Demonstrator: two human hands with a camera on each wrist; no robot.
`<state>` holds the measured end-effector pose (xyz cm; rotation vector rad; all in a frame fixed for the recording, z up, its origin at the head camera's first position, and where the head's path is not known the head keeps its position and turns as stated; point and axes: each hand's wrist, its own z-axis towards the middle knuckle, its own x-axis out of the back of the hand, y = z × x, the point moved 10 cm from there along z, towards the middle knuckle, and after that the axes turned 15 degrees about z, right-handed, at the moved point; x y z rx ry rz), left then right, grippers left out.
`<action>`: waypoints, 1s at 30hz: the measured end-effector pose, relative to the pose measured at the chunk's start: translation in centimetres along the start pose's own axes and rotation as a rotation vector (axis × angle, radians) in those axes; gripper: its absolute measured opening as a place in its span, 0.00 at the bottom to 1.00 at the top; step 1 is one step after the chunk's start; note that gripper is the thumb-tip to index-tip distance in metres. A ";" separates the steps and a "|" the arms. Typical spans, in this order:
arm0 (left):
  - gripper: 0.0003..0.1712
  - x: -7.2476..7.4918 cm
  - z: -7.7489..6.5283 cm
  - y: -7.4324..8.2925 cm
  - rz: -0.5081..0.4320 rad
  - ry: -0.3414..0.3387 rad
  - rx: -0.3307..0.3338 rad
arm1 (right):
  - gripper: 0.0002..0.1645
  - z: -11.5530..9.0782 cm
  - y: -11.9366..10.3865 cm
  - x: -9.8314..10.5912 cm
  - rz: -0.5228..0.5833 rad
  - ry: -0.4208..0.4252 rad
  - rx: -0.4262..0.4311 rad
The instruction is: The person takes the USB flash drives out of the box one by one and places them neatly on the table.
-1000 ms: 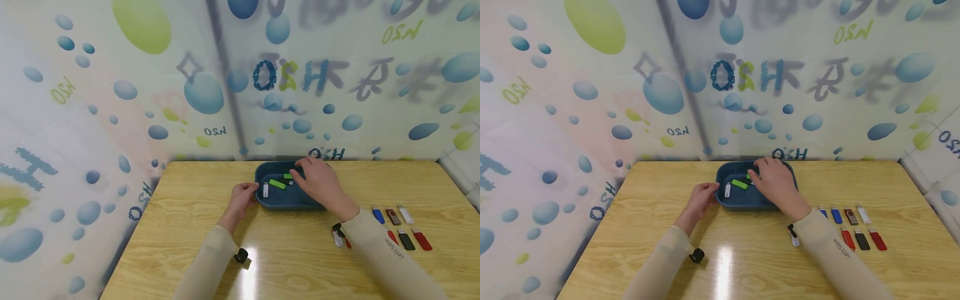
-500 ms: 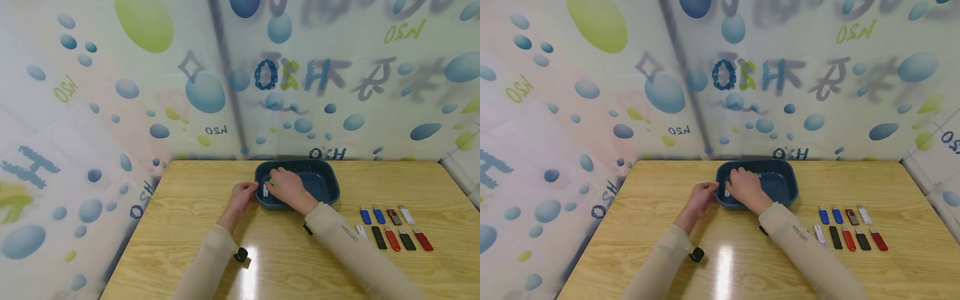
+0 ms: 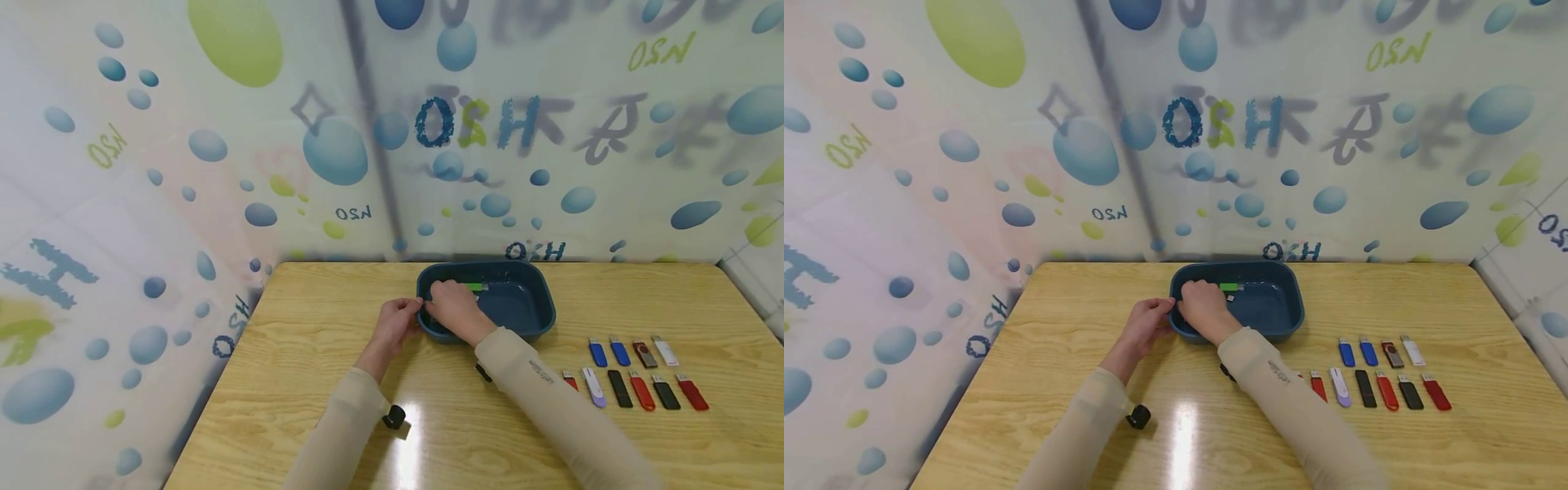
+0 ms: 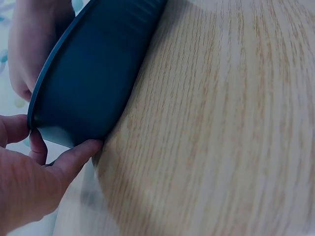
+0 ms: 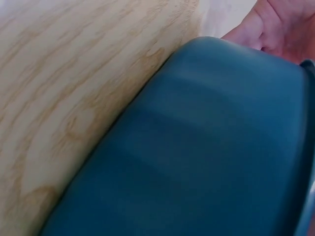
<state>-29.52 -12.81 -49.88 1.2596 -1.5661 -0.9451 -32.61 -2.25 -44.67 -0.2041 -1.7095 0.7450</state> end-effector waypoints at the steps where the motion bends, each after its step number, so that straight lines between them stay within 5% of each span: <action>1: 0.18 0.0 0.0 0.0 0.002 0.001 0.000 | 0.16 0.1 -0.1 -0.1 -0.003 0.001 0.007; 30: 0.19 0.1 0.1 0.0 -0.009 0.019 -0.001 | 0.20 0.9 -0.4 -1.4 -0.016 -0.016 0.022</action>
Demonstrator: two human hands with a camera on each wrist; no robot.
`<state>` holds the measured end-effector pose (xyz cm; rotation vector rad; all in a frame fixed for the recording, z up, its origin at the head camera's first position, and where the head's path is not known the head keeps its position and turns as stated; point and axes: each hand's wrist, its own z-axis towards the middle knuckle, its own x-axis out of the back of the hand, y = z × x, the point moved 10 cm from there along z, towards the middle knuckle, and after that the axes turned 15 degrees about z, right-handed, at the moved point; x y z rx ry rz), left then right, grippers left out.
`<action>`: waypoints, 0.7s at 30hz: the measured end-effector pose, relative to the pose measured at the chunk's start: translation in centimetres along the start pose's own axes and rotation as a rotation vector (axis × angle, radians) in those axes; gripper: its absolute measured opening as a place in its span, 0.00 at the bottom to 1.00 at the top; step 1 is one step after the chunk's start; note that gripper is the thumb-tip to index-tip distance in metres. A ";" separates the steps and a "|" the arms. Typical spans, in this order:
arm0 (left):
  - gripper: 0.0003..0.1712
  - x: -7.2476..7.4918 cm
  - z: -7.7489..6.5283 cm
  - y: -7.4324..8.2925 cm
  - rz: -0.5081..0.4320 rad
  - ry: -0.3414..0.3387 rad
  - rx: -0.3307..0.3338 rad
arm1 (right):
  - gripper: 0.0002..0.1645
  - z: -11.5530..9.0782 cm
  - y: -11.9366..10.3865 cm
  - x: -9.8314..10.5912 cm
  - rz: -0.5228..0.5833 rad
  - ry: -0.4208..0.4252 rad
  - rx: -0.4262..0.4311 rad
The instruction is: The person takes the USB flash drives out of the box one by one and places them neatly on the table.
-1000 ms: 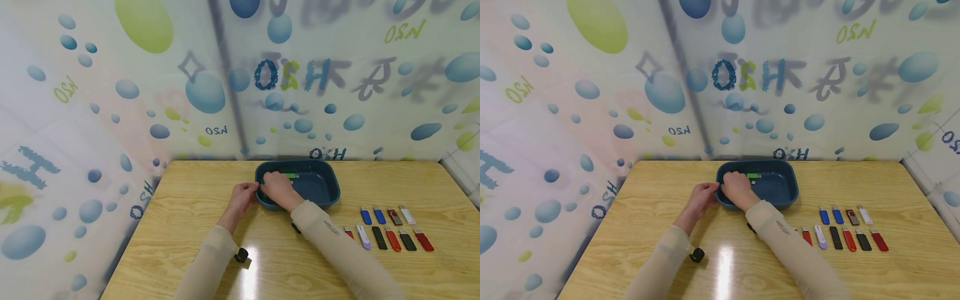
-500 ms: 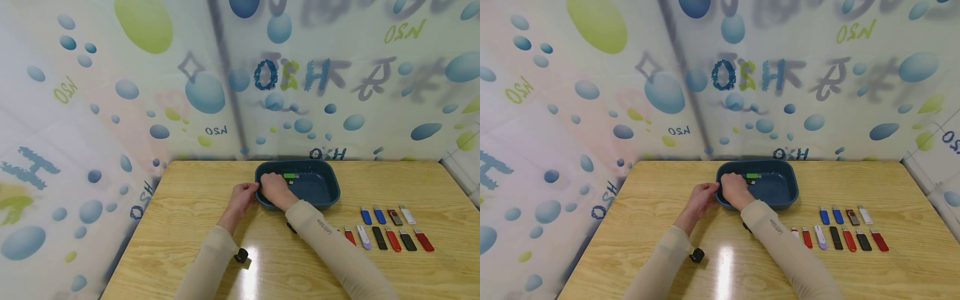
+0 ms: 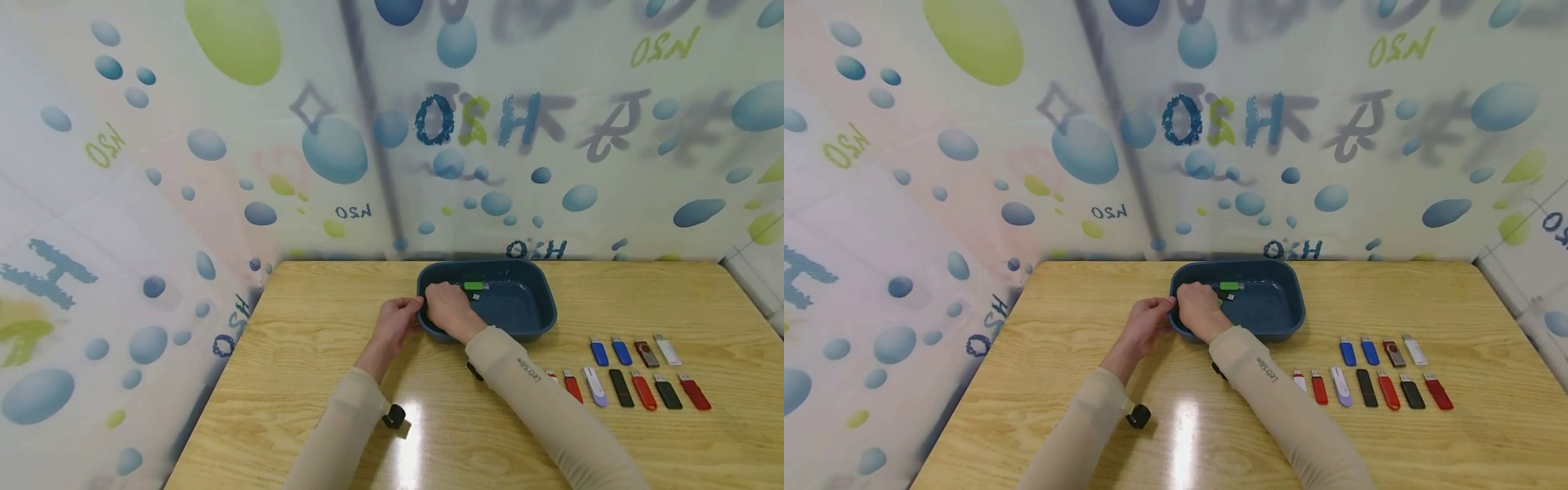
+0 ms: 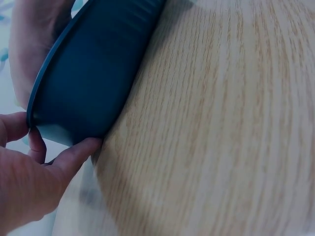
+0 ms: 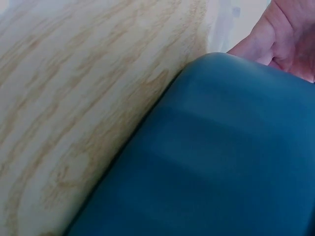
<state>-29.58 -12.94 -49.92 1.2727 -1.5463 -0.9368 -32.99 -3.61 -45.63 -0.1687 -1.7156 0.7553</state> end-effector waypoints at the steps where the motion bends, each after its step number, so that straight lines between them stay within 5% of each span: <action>1: 0.19 0.0 0.0 0.0 -0.001 0.000 0.000 | 0.20 0.0 0.1 0.0 0.003 0.000 -0.001; 13: 0.18 0.0 -0.1 0.1 0.010 0.003 0.028 | 0.08 -0.9 1.6 1.1 0.165 -0.018 -0.064; 21: 0.19 0.0 0.0 0.0 0.001 -0.001 0.012 | 0.15 -2.1 2.3 2.9 0.222 0.003 -0.078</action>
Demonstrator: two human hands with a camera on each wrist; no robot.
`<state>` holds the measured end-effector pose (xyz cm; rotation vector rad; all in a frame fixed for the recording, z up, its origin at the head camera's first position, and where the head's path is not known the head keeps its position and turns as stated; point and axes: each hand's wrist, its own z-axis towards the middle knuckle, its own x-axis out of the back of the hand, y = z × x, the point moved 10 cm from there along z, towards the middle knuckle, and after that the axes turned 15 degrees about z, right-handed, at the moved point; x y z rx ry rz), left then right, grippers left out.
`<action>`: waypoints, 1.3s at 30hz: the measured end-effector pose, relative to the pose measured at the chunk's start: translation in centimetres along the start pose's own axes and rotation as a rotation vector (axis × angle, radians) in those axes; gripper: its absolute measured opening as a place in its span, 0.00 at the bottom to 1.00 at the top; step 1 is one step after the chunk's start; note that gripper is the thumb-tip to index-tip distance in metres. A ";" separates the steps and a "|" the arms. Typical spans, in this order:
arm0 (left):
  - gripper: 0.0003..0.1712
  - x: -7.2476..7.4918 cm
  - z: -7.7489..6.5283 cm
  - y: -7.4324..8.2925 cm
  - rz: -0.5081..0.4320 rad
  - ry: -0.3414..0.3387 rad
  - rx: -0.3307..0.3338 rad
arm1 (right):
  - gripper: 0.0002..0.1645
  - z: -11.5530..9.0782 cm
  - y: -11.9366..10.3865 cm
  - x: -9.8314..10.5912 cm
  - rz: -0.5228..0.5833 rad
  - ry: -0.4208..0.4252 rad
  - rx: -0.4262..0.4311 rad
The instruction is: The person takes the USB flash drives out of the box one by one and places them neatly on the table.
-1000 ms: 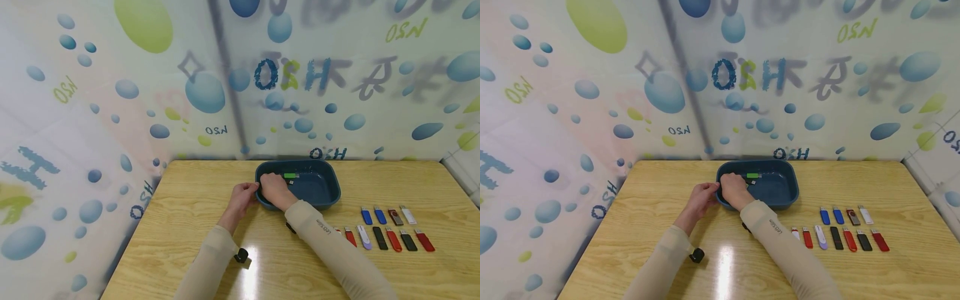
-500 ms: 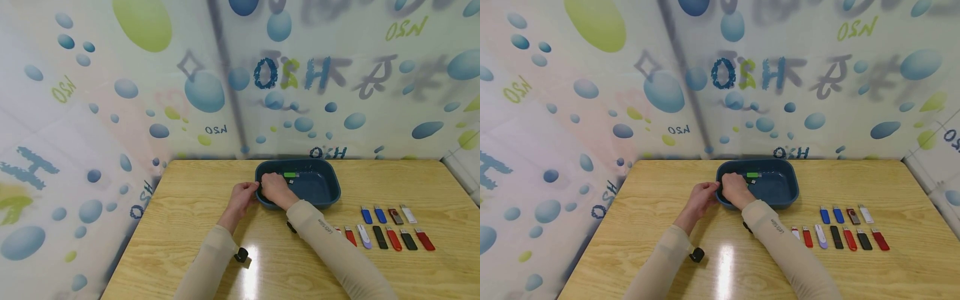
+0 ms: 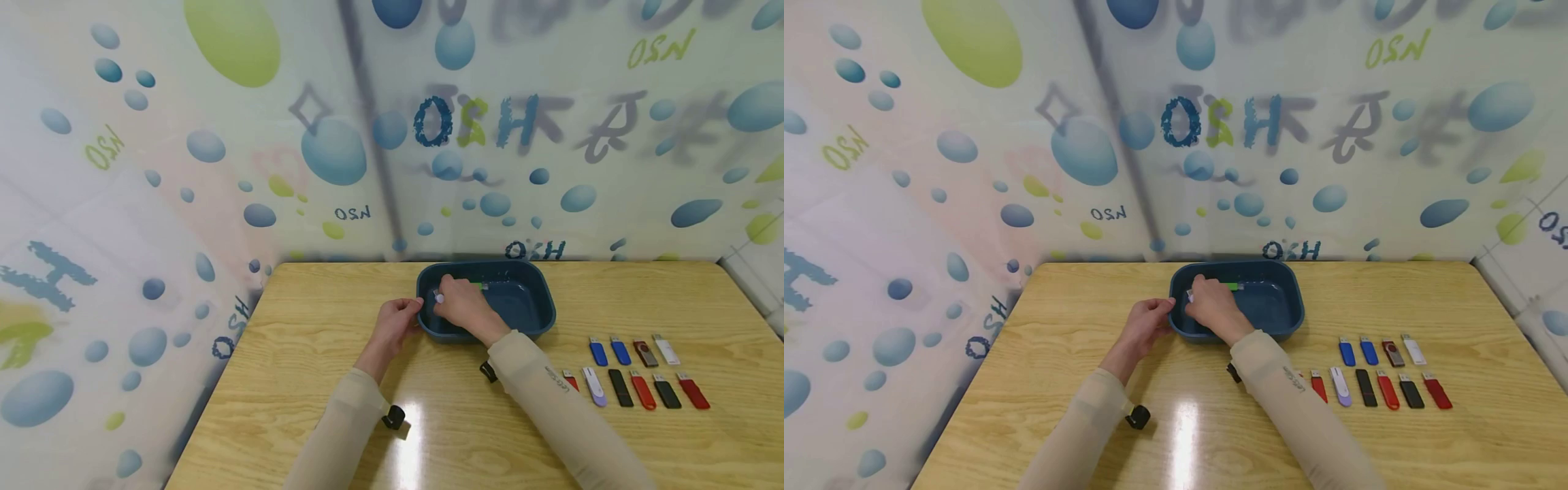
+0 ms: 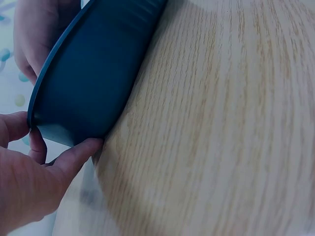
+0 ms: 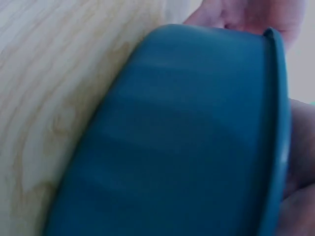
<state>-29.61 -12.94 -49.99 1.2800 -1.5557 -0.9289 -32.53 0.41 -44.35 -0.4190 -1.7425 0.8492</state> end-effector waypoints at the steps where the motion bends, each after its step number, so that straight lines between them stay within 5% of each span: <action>1: 0.19 0.0 0.0 0.0 -0.002 -0.001 0.001 | 0.16 -0.1 0.0 0.3 0.006 0.006 -0.006; 10: 0.18 0.1 0.1 -0.2 0.001 0.017 0.013 | 0.15 -1.6 -0.1 2.7 0.037 0.036 -0.015; 20: 0.20 0.1 0.2 -0.3 0.022 0.011 0.020 | 0.15 -4.7 0.1 8.0 0.078 0.092 0.014; 39: 0.19 0.0 0.1 -0.2 -0.002 0.023 -0.001 | 0.24 -10.2 4.5 17.5 0.067 0.299 -0.003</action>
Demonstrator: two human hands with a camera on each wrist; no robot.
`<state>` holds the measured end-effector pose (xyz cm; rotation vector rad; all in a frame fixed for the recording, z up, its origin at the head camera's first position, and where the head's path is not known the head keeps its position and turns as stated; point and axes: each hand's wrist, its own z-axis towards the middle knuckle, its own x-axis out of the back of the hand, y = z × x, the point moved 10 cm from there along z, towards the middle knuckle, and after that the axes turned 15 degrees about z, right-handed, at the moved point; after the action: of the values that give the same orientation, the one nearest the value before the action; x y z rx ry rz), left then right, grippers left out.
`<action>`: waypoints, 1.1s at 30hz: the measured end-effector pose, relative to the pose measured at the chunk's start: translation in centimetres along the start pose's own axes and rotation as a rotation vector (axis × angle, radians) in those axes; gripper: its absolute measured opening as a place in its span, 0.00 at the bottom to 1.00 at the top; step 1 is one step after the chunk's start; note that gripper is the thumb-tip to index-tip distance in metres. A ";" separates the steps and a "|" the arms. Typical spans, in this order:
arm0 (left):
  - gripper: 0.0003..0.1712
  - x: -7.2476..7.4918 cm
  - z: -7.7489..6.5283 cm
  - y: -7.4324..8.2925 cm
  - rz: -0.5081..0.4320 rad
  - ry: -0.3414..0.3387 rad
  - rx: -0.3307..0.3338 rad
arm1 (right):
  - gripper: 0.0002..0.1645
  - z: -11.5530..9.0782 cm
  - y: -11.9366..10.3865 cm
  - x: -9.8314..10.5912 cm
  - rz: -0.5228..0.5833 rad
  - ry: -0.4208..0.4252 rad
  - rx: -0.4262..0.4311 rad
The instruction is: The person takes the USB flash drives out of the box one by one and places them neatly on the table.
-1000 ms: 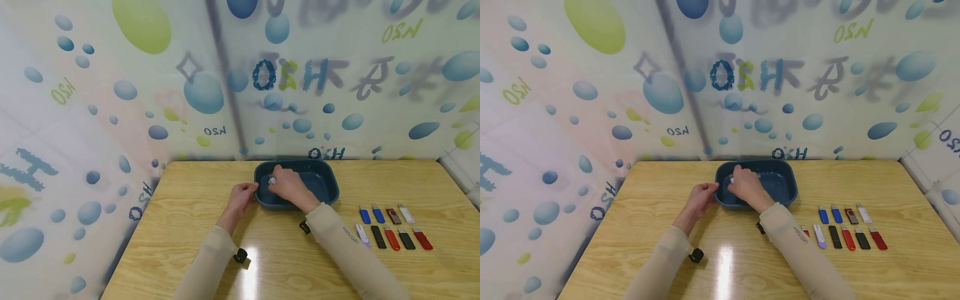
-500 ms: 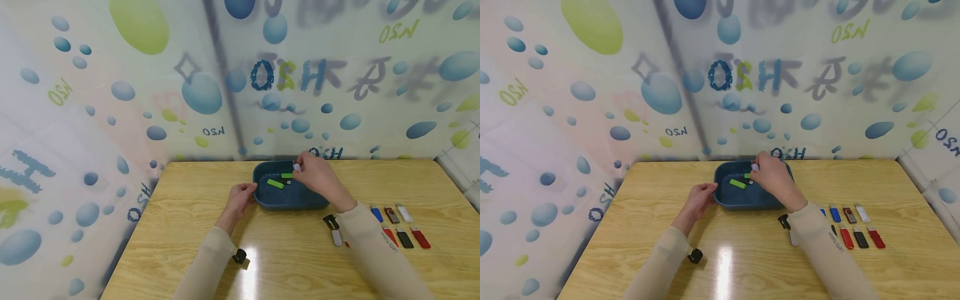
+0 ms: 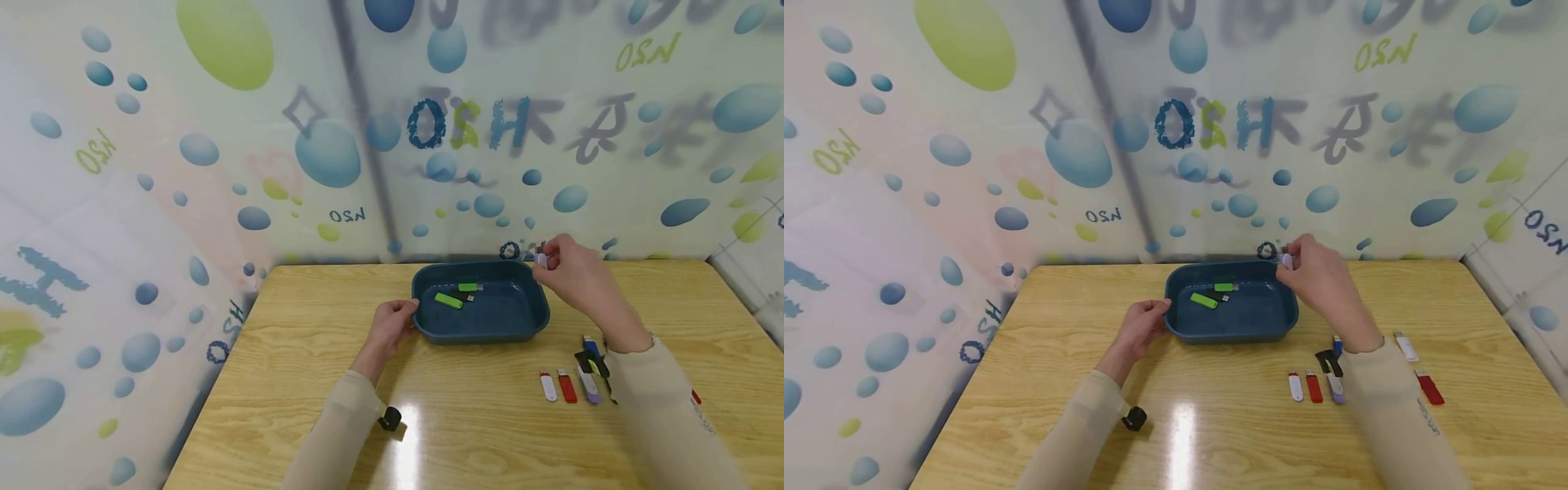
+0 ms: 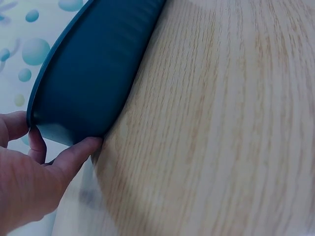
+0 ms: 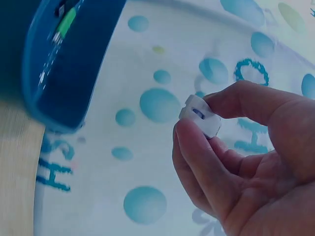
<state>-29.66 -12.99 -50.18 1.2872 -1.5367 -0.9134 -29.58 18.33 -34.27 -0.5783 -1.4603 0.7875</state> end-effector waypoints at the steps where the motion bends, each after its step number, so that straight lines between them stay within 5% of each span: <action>1: 0.20 0.0 0.0 0.0 -0.001 -0.001 -0.002 | 0.25 -0.2 0.2 0.3 -0.002 0.003 0.000; 20: 0.21 -0.1 0.2 0.0 0.002 0.010 0.011 | 0.27 -2.8 5.5 2.6 -0.052 -0.018 -0.088; 33: 0.20 -0.4 0.6 0.2 0.003 -0.002 0.021 | 0.27 -5.1 8.7 0.6 -0.074 -0.100 -0.148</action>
<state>-30.31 -12.61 -50.30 1.2989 -1.5526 -0.8991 -25.55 24.86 -40.78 -0.6001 -1.6330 0.6623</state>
